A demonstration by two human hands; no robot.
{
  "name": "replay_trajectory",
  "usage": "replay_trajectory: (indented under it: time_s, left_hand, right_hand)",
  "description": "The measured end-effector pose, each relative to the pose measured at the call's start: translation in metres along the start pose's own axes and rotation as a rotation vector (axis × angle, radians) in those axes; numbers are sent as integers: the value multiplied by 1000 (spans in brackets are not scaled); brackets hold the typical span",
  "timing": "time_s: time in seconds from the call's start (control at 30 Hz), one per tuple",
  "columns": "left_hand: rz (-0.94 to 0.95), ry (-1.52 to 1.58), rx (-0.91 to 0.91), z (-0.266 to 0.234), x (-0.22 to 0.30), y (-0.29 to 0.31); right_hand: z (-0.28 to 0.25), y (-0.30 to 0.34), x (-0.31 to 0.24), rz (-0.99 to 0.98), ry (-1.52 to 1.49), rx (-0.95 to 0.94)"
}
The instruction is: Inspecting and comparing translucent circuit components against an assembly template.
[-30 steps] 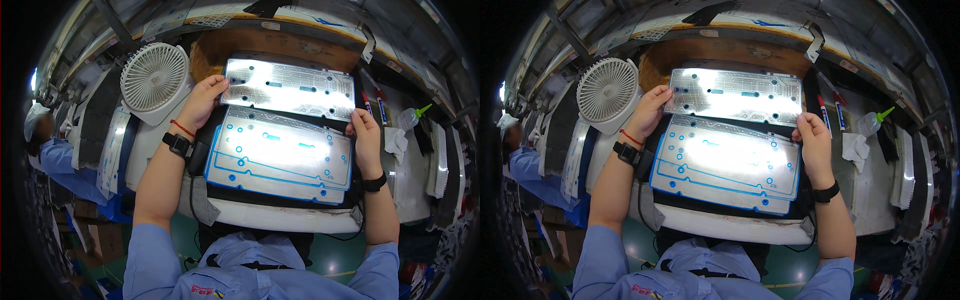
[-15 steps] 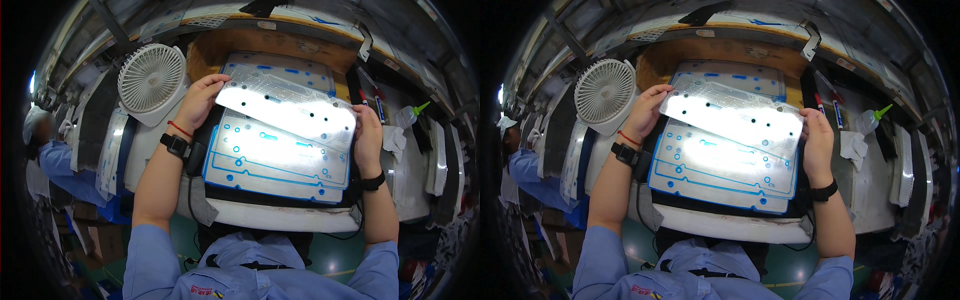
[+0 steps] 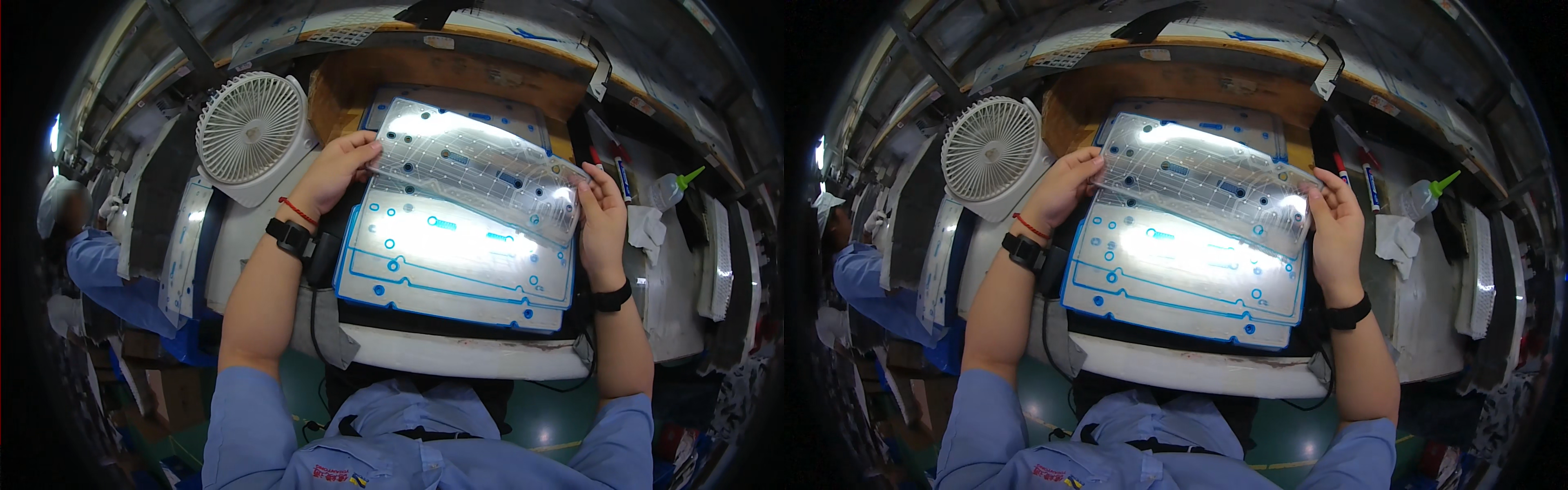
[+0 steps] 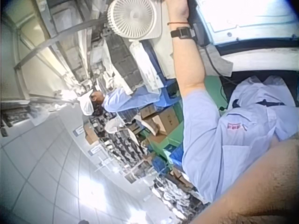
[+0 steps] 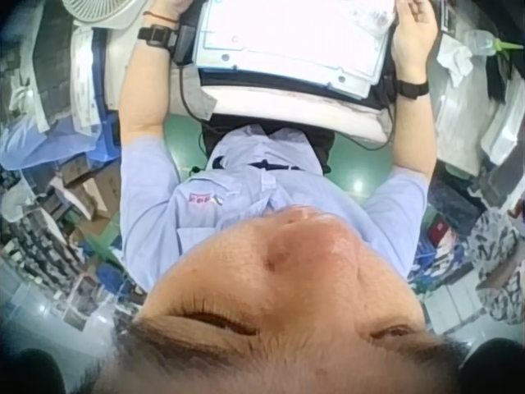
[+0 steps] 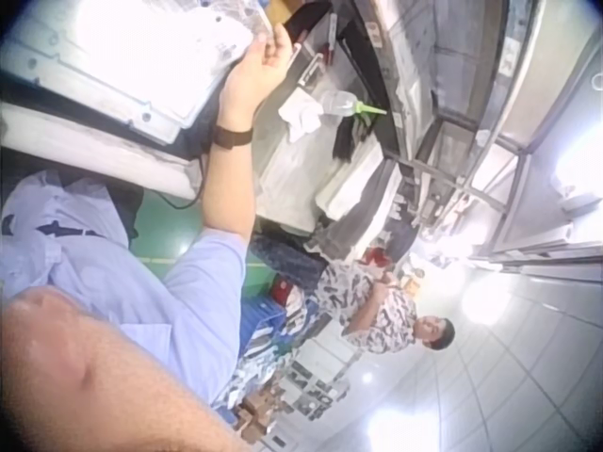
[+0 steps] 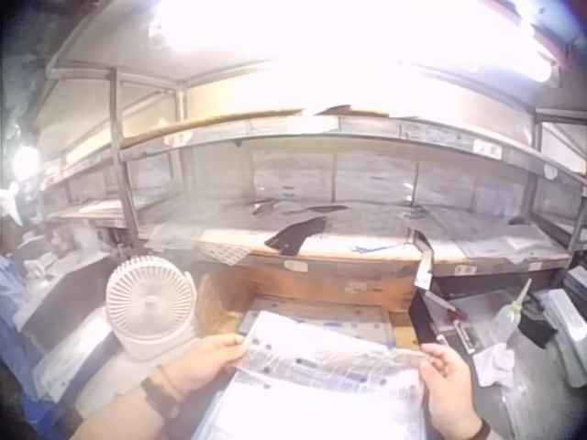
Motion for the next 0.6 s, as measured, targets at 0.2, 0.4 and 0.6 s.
replay_trajectory:
  time_s: [0.2,0.4,0.6]
  left_hand:
    - [-3,3,96,-12,-1,-3]
    - [3,68,282,-27,3,-3]
    - [-17,67,284,-26,4,-1]
  right_hand:
    - [-1,0,3,37,-9,-12]
    - [1,1,5,52,98,-5]
    - [22,13,16,48,368,-208]
Point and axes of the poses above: each hand's wrist, its own y-axis away from the middle knuckle, its own z-axis out of the palm, x = y × z, the point moved 10 cm from there along -y, towards the middle knuckle, and after that the axes turned 13 degrees about x, right-handed, at the moved point
